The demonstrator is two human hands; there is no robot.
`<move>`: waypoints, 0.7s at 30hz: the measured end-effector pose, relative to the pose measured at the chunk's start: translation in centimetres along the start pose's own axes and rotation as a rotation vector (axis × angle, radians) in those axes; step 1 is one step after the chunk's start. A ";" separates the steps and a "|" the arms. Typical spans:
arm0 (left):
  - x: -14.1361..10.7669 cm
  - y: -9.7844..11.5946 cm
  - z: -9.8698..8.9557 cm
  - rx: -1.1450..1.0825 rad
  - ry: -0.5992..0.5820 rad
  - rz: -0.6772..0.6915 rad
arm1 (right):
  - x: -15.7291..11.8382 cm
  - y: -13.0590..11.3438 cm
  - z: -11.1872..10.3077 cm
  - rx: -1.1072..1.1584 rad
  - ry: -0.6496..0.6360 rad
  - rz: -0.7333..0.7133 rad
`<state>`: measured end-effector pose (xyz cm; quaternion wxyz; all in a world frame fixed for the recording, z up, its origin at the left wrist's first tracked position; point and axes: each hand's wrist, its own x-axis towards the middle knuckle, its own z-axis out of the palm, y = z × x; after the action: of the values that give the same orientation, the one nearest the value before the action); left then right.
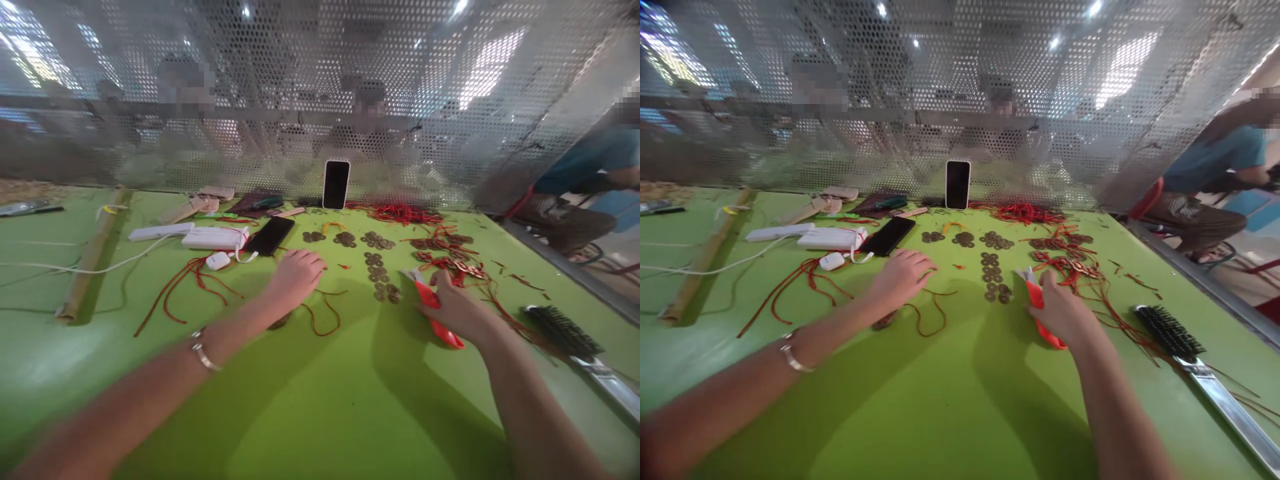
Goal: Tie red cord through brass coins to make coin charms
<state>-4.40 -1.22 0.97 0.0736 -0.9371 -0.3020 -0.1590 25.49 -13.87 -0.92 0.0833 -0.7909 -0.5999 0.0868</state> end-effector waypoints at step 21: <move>4.8 0.3 4.9 -0.083 -0.021 -0.031 | -0.1 -4.9 -2.4 1.473 -0.058 -0.200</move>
<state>0.68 2.31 -2.04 0.0289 -0.9363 -0.3101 -0.1625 21.44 -12.73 2.53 0.5836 -0.4694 -0.4574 0.4793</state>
